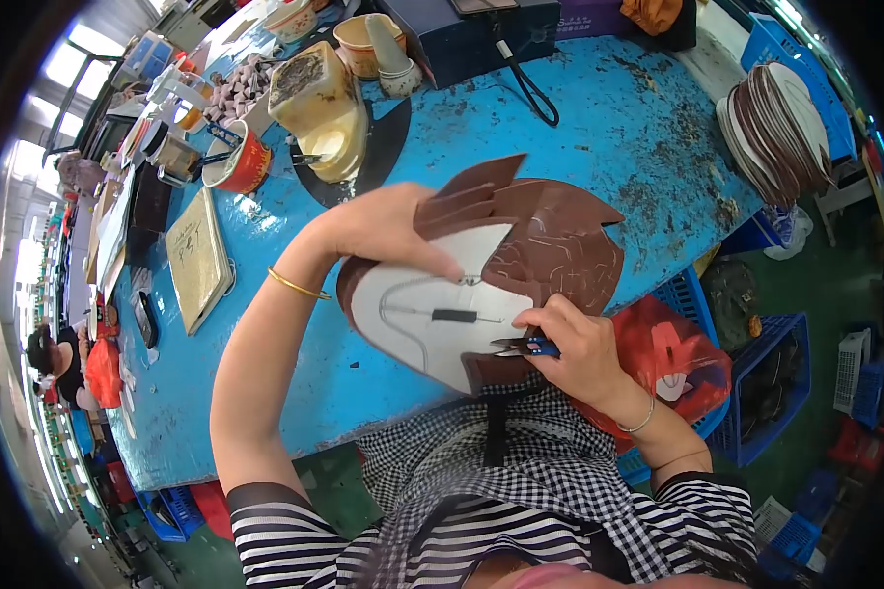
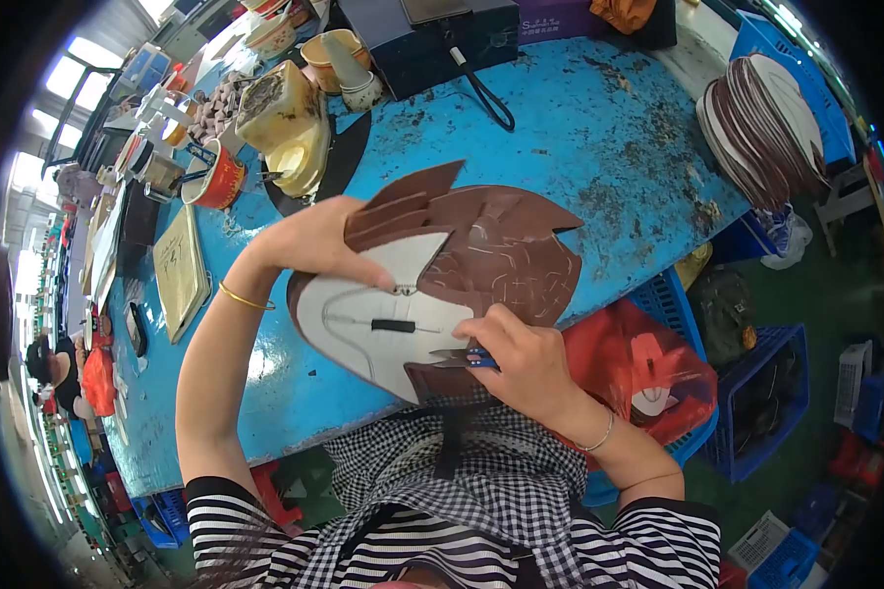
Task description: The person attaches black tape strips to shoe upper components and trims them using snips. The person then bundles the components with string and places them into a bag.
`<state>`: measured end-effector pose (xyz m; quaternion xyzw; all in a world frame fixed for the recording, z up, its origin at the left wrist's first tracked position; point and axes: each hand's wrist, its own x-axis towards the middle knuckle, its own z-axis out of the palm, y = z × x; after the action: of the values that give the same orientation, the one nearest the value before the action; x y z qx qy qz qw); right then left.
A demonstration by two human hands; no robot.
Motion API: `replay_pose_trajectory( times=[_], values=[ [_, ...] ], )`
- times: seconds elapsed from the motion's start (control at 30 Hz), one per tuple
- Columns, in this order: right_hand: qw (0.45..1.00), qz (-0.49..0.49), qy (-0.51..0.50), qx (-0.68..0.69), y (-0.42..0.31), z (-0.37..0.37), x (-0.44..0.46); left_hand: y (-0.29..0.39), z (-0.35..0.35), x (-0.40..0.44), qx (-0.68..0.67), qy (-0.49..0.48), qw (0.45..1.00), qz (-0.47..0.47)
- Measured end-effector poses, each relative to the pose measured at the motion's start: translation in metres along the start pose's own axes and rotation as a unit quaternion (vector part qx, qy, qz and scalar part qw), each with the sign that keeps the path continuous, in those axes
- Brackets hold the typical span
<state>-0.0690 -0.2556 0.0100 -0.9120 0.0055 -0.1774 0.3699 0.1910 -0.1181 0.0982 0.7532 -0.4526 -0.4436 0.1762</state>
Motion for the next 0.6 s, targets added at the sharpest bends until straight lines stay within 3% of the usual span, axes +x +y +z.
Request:
replay_pose_trajectory(
  times=[0.17, 0.27, 0.3, 0.4, 0.5, 0.6],
  values=[
    [1.0, -0.013, 0.026, 0.007, 0.006, 0.005, -0.004, -0.026, 0.023, -0.009, -0.098, 0.002, 0.994, -0.04],
    [0.995, 0.034, -0.027, 0.093, -0.001, -0.008, 0.002, -0.043, 0.051, -0.037, -0.166, 0.095, 0.981, 0.018],
    [0.992, 0.039, -0.042, 0.115, -0.002, -0.018, 0.006, -0.041, 0.058, -0.052, -0.23, 0.099, 0.968, -0.008],
    [0.991, 0.072, 0.018, 0.115, -0.007, -0.023, 0.027, -0.051, 0.093, -0.098, -0.4, 0.224, 0.889, -0.007],
    [0.997, -0.032, 0.014, 0.062, -0.009, 0.002, 0.061, -0.057, 0.128, -0.146, -0.589, 0.293, 0.753, -0.019],
    [0.991, -0.117, -0.05, -0.039, -0.012, 0.036, 0.098, -0.056, 0.159, -0.176, -0.656, 0.361, 0.662, 0.037]
  ],
)
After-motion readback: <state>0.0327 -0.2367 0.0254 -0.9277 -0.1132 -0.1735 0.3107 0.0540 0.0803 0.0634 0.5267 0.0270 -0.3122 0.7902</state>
